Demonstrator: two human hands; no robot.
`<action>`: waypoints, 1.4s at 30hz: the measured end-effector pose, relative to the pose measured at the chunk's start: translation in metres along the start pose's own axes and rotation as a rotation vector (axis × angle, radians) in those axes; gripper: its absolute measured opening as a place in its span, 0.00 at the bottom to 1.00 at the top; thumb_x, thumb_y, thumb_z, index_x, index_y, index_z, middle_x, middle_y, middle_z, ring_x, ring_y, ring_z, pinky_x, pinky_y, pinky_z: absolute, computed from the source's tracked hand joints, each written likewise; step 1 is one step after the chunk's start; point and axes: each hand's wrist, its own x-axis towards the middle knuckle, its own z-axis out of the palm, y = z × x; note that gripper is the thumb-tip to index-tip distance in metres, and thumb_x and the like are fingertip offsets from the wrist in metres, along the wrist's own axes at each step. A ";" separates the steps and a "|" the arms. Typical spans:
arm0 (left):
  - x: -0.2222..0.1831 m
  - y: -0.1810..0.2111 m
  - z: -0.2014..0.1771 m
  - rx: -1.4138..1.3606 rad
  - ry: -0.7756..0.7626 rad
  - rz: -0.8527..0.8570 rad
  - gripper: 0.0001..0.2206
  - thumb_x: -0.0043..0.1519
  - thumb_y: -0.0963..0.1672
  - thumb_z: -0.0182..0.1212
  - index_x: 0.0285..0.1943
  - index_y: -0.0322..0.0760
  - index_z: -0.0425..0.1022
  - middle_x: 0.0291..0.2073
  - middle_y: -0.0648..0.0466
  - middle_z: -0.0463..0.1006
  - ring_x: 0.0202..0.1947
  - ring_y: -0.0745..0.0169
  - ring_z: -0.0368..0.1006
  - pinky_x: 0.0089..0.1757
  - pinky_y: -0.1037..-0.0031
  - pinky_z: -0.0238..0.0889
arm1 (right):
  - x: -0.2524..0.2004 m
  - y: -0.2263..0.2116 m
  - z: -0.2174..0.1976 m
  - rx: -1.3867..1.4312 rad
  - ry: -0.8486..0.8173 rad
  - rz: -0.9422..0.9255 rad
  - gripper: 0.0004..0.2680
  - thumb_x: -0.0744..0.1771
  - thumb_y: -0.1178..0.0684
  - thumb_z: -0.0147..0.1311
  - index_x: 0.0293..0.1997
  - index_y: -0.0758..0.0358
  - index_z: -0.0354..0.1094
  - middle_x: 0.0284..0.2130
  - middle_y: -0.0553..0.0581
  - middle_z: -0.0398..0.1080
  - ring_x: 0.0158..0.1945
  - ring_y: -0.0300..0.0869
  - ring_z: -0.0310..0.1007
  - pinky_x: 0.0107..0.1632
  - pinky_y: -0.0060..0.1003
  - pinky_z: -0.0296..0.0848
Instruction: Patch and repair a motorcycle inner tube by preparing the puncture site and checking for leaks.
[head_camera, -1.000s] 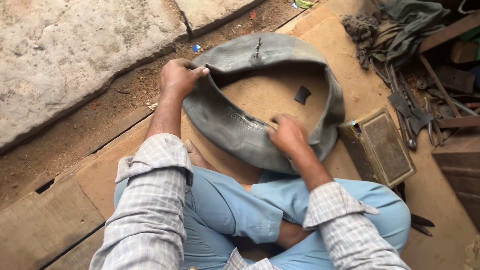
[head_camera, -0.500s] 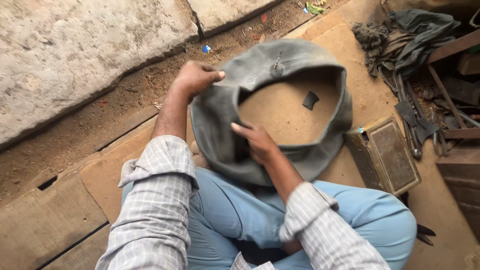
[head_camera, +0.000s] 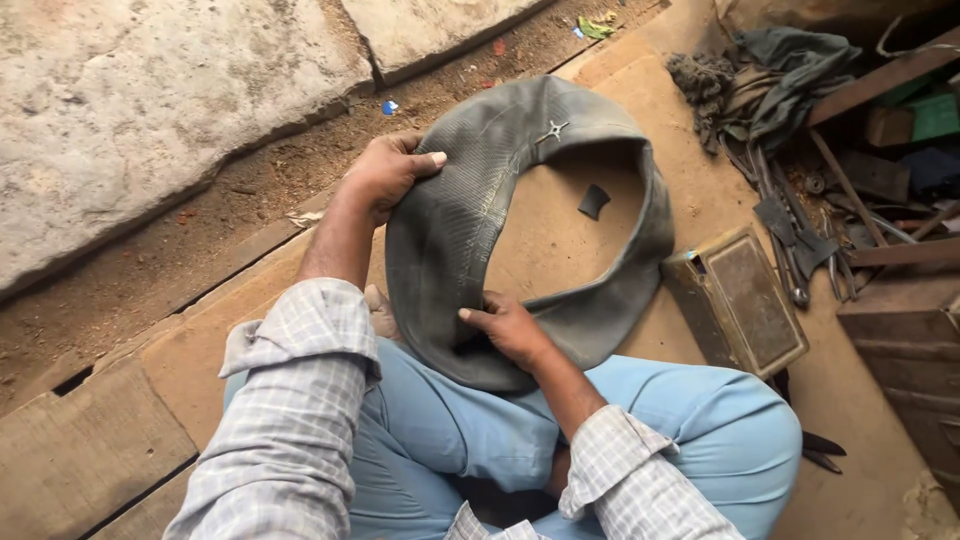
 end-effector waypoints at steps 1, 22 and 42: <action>0.000 0.002 0.001 -0.048 -0.034 0.039 0.18 0.58 0.40 0.67 0.58 0.31 0.79 0.44 0.50 0.84 0.40 0.63 0.80 0.43 0.73 0.75 | 0.001 0.001 0.000 -0.020 0.008 0.004 0.12 0.67 0.53 0.57 0.53 0.71 0.72 0.42 0.51 0.77 0.44 0.36 0.74 0.51 0.33 0.72; -0.027 0.037 0.005 -0.025 -0.390 0.128 0.19 0.58 0.41 0.68 0.59 0.29 0.78 0.45 0.52 0.84 0.44 0.64 0.79 0.50 0.71 0.73 | 0.051 -0.090 -0.052 0.864 -0.123 -0.061 0.31 0.67 0.28 0.40 0.64 0.70 0.64 0.58 0.65 0.73 0.62 0.53 0.71 0.67 0.50 0.63; -0.076 0.072 -0.022 -0.078 -0.252 0.379 0.19 0.56 0.41 0.74 0.56 0.30 0.81 0.43 0.54 0.84 0.43 0.68 0.79 0.48 0.73 0.73 | -0.001 -0.176 -0.049 0.953 0.239 -0.428 0.07 0.63 0.51 0.63 0.40 0.59 0.74 0.35 0.50 0.74 0.49 0.45 0.74 0.63 0.48 0.68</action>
